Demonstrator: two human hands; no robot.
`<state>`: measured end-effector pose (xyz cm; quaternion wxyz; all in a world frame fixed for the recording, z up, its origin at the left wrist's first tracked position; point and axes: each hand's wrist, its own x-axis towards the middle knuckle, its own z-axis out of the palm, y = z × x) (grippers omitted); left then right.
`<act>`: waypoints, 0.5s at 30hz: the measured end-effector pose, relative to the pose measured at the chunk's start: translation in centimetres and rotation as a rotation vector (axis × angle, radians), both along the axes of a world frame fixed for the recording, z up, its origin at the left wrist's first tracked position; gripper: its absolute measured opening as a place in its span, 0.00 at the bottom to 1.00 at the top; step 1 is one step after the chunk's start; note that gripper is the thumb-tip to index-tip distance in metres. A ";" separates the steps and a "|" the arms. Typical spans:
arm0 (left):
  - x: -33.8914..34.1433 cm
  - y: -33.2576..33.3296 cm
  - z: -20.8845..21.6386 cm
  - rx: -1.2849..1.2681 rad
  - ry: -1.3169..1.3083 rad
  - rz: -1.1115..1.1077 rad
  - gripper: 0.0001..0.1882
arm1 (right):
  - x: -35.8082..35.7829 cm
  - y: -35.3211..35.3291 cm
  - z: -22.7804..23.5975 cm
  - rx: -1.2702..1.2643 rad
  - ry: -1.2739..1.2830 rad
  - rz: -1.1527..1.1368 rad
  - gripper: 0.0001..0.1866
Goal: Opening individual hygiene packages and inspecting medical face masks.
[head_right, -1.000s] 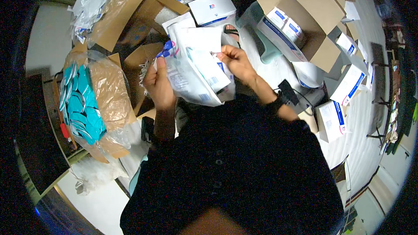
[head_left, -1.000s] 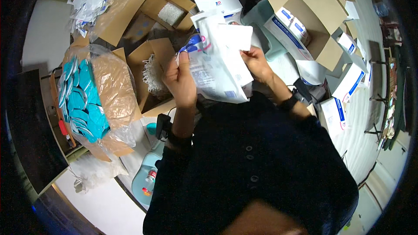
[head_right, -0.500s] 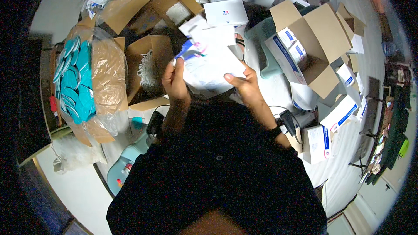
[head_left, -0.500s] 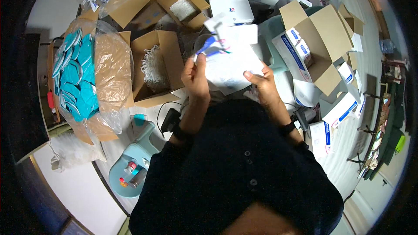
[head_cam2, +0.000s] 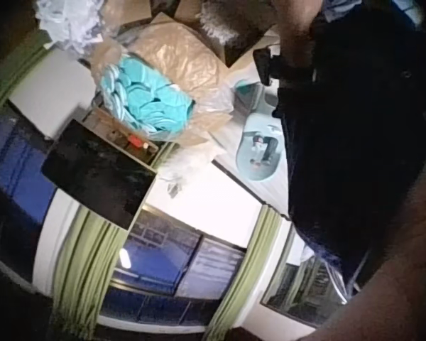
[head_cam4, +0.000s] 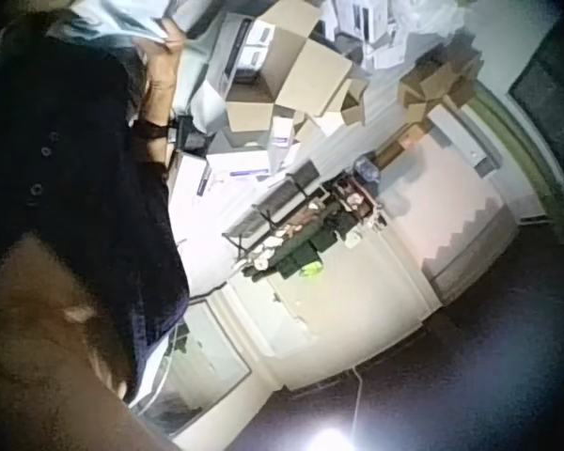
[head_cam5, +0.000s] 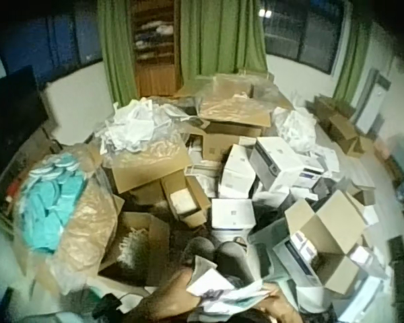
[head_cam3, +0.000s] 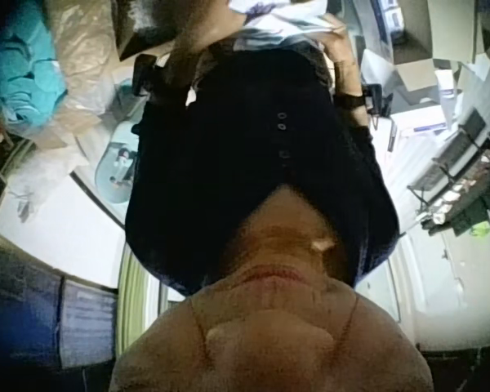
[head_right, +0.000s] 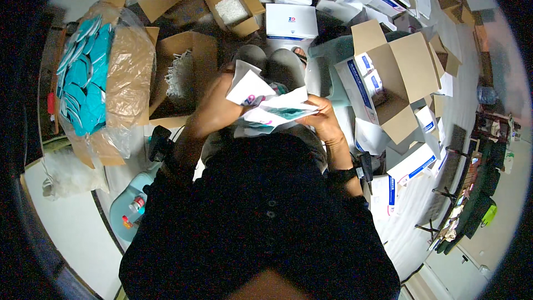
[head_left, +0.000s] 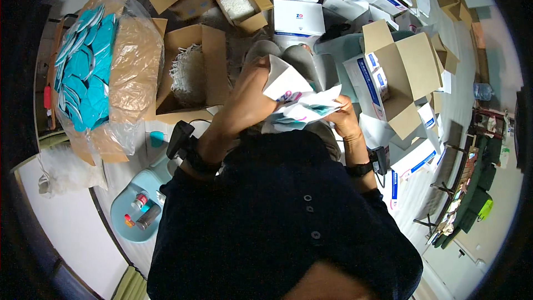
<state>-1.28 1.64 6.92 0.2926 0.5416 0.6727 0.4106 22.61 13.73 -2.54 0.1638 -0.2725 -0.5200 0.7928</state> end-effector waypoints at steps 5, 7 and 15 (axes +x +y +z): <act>0.6 -1.3 -2.2 0.317 0.411 -0.118 0.18 | 0.0 0.7 0.2 0.083 -0.012 -0.148 0.19; 1.0 -1.7 -1.6 0.361 0.379 -0.069 0.18 | 0.1 1.1 0.6 0.196 0.006 -0.146 0.18; 1.0 -2.1 -2.6 0.228 -0.216 -0.078 0.23 | -0.6 1.4 4.5 0.381 0.051 -0.076 0.16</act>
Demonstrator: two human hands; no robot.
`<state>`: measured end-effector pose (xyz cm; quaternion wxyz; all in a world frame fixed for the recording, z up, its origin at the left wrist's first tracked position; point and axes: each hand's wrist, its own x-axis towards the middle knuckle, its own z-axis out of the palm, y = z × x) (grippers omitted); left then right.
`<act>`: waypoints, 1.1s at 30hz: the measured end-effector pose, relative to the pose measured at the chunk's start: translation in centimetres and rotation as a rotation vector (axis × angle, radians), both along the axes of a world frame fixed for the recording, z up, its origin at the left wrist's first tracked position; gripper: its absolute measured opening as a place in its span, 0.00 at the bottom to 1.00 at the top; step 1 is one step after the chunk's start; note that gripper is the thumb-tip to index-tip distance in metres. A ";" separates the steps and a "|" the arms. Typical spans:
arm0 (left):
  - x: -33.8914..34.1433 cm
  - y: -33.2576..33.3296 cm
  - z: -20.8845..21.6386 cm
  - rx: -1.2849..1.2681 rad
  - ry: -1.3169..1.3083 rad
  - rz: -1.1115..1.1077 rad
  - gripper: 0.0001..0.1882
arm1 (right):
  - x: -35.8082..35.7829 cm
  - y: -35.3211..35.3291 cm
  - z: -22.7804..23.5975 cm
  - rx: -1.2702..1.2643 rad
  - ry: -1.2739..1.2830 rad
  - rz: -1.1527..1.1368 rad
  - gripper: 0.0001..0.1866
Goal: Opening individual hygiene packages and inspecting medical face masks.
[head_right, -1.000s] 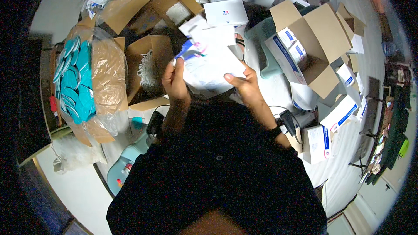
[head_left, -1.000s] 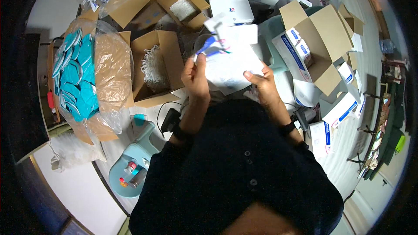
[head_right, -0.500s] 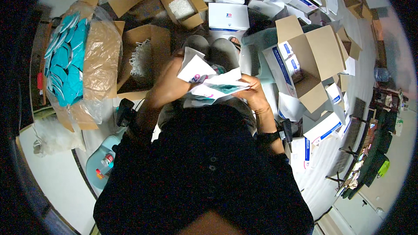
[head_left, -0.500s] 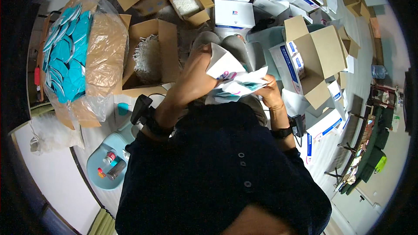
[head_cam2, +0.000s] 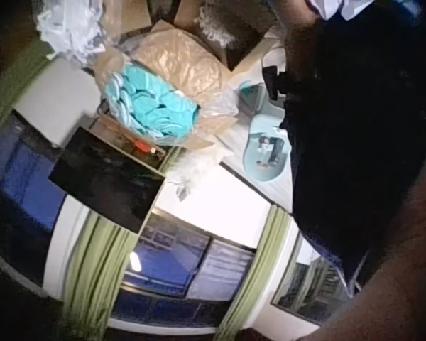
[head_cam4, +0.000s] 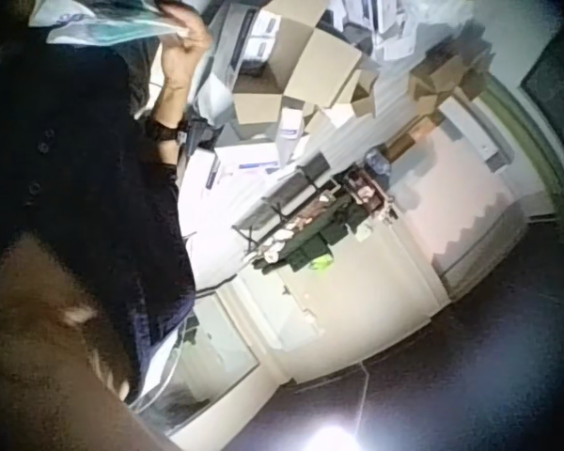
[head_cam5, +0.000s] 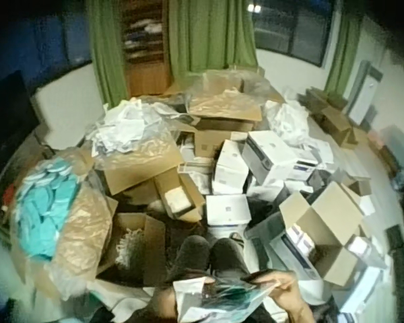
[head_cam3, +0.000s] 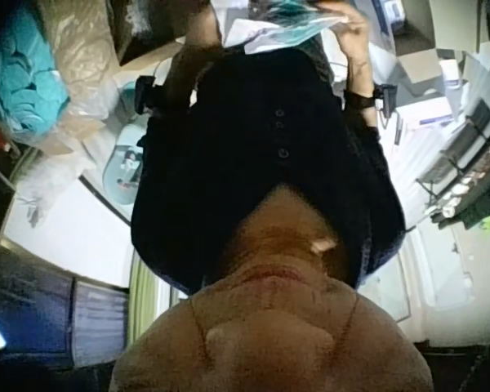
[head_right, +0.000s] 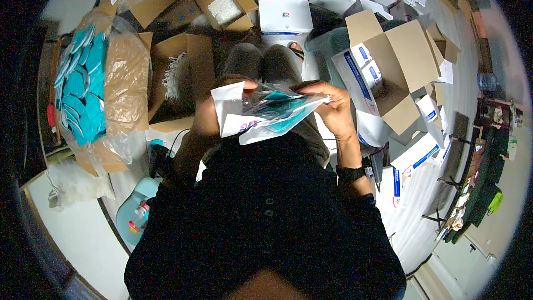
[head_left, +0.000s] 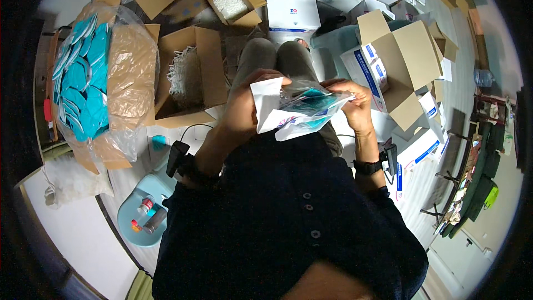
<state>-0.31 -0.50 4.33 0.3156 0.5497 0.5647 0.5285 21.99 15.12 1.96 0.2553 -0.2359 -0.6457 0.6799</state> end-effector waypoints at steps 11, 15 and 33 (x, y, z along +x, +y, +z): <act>-0.5 -0.4 -0.8 0.074 0.065 0.187 0.18 | -0.2 -0.5 -0.6 0.023 -0.046 -0.025 0.16; -3.2 0.2 0.9 0.240 0.356 0.577 0.12 | 1.5 -0.2 -2.2 -0.088 -0.061 -0.169 0.15; -1.0 1.1 4.6 -0.209 0.003 0.066 0.06 | 2.7 -0.7 -5.9 -0.483 0.064 -0.161 0.23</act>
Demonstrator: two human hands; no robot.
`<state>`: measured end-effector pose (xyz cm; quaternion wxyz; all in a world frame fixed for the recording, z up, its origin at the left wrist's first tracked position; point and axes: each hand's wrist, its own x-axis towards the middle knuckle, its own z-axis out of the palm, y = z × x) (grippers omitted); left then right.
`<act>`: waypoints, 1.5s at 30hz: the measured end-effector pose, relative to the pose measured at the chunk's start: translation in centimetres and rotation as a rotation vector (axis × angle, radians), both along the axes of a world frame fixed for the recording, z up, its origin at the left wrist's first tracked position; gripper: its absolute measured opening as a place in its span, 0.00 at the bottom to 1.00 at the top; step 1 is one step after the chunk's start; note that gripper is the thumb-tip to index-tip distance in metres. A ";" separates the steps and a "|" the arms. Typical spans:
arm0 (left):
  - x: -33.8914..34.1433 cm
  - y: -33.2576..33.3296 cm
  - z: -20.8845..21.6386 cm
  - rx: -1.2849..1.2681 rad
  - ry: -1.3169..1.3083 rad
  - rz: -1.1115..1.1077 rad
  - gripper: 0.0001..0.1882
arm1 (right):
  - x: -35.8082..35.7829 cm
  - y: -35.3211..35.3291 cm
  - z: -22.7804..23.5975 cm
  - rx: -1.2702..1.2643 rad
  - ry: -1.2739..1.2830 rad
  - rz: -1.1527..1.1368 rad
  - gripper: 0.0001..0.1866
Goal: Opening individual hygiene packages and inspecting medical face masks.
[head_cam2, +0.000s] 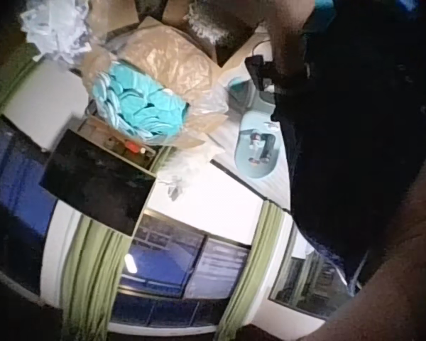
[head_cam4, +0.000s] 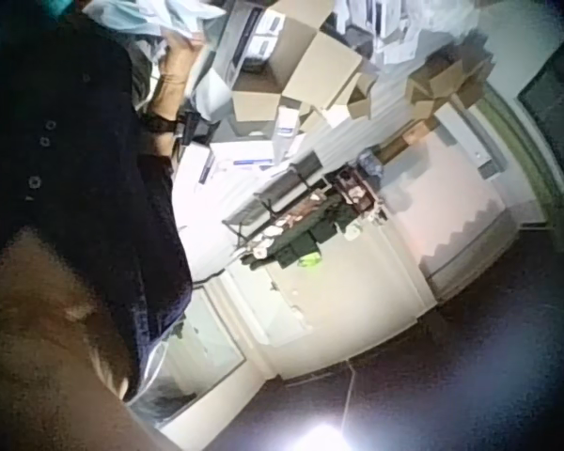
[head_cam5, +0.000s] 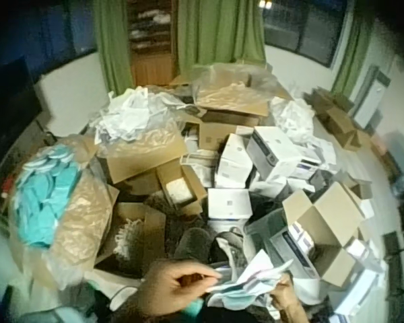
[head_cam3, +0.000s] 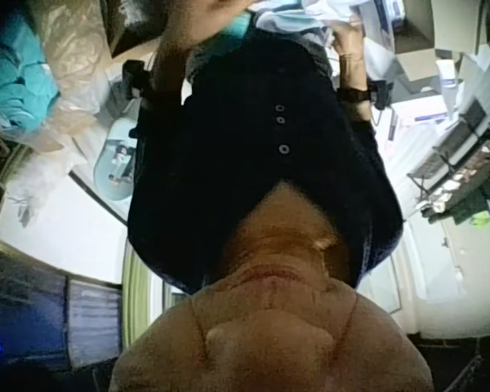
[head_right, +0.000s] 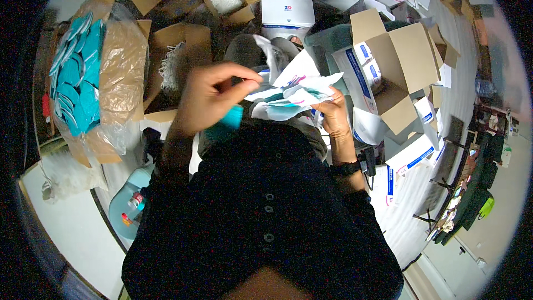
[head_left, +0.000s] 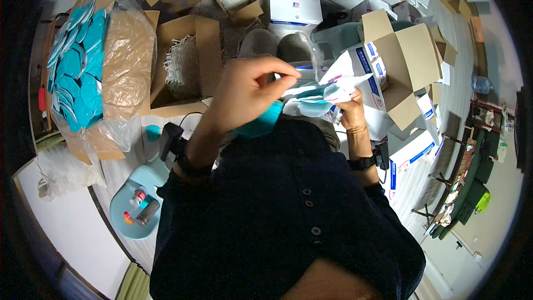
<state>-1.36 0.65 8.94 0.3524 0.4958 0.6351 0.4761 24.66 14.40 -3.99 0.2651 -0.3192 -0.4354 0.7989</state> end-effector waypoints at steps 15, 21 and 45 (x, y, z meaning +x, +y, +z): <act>0.9 1.3 -3.9 0.045 0.192 0.148 0.05 | -2.3 -0.9 2.6 0.076 -0.146 -0.025 0.15; -5.0 -1.5 -6.0 0.176 -0.046 0.479 0.07 | -0.3 0.4 0.4 0.043 -0.177 -0.133 0.16; -2.0 -0.1 -4.5 0.022 0.213 0.170 0.07 | -2.6 -0.1 1.6 0.168 -0.212 -0.097 0.08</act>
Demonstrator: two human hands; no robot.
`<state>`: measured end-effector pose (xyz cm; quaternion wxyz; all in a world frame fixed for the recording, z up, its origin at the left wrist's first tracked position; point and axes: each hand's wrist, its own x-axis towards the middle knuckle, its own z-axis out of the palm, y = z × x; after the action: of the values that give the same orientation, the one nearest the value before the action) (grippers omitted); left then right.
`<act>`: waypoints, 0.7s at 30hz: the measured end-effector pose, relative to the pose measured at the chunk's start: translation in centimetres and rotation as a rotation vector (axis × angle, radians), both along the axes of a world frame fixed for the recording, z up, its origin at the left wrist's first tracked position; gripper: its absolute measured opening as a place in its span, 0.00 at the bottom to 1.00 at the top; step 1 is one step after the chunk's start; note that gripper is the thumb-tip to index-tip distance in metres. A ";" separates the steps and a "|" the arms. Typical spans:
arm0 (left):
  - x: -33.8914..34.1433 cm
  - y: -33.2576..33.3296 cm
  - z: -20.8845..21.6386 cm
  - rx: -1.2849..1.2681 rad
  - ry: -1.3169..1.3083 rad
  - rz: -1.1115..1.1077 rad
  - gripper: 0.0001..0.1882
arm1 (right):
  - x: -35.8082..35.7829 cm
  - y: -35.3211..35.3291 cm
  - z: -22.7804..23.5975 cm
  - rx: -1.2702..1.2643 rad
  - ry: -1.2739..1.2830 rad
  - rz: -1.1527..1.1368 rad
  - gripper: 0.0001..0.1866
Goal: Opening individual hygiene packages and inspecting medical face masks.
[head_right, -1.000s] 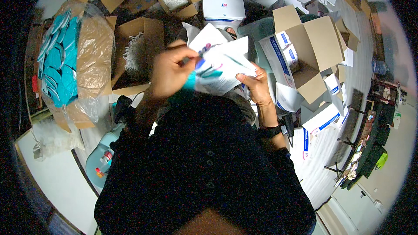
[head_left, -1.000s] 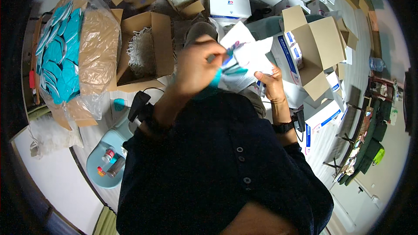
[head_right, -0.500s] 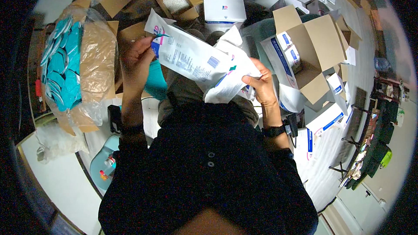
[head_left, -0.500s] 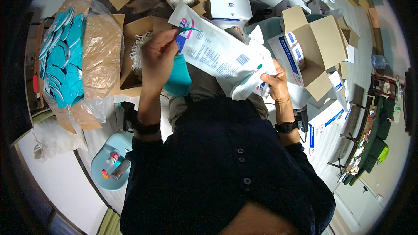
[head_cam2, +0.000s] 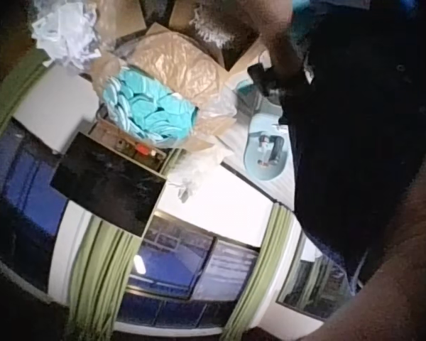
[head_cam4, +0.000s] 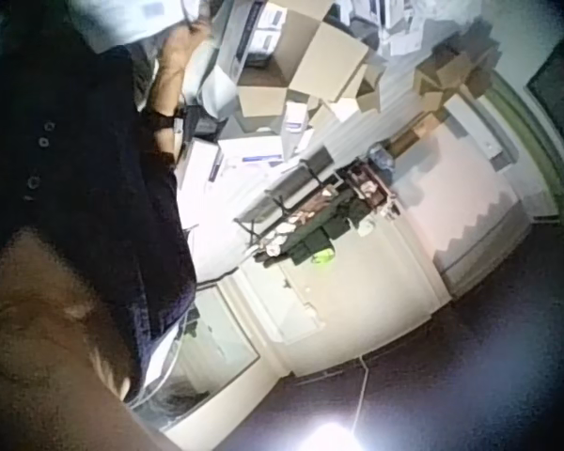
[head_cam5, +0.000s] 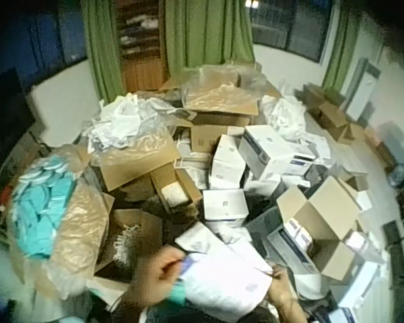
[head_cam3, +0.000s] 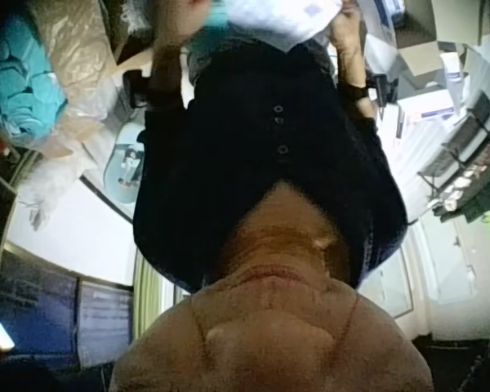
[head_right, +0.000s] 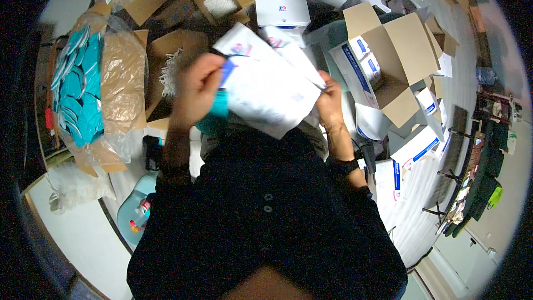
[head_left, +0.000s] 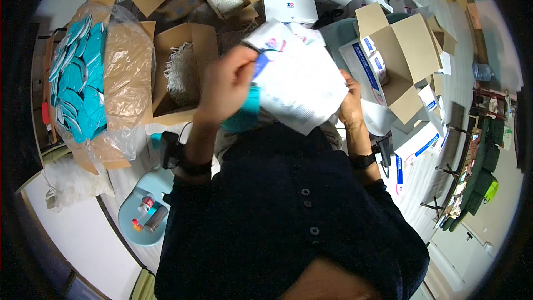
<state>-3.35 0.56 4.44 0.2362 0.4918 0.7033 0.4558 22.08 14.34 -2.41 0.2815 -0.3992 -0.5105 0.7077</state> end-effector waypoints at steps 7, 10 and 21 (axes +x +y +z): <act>2.4 1.1 -5.5 -0.173 0.116 0.062 0.06 | 0.1 -0.2 0.0 -0.502 0.101 -0.080 0.32; 2.8 0.9 -6.5 -0.221 0.108 0.018 0.07 | 0.4 -0.1 -0.5 -0.337 -0.018 0.110 0.26; 3.5 -0.5 -8.5 0.103 0.085 0.297 0.03 | -1.0 -2.2 -1.8 -0.169 -0.106 0.026 0.07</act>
<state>0.12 0.06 -4.09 0.1108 0.4129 0.7534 0.4997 21.06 12.15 -4.19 0.2102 -0.4520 -0.4681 0.7296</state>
